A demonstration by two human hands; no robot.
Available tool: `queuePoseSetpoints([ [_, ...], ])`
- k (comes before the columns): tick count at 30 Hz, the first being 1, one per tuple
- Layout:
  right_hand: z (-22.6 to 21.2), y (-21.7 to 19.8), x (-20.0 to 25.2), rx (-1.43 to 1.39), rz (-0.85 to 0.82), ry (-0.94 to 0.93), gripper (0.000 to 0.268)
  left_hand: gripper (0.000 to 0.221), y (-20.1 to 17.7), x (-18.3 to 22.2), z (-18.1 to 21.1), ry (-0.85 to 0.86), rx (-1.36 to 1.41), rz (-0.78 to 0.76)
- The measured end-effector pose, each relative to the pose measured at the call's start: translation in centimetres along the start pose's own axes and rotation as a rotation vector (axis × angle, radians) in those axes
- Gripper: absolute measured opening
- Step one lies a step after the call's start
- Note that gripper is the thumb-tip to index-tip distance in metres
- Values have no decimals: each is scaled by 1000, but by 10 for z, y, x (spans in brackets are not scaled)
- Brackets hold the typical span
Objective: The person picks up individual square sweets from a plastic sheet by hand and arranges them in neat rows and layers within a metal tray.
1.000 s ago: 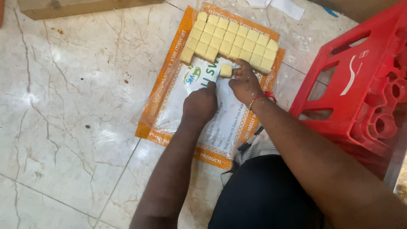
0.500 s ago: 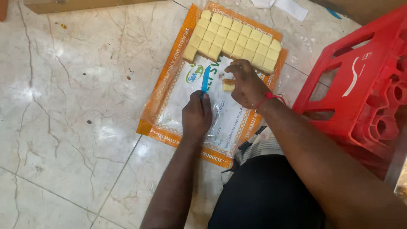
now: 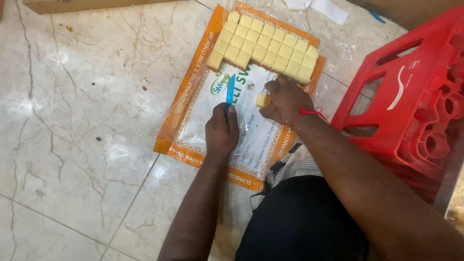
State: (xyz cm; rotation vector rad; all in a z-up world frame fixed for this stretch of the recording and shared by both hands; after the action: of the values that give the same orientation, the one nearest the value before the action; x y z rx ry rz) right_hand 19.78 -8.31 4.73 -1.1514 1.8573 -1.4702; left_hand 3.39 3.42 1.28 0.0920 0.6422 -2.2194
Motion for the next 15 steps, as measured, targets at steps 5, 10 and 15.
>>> queuePoseSetpoints([
  [5, 3, 14, 2, -74, 41, -155, 65, 21, 1, 0, -1, -28, -17, -3],
  [10, 28, 40, 3, -743, -58, 254, 69, 21, 2, 0, -3, -53, -20, -10],
  [15, 27, 15, 3, -234, 285, -80, 74, 20, 1, 2, -1, 5, 12, 24],
])
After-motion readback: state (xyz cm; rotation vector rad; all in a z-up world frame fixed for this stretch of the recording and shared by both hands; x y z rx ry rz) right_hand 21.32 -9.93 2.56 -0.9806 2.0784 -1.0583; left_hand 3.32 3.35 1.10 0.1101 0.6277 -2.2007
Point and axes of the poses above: each hand's wrist, its own x-axis away from the middle knuckle, its own y-axis out of the palm, z = x × y, the point moved 5 cm from there along -x, towards the middle knuckle
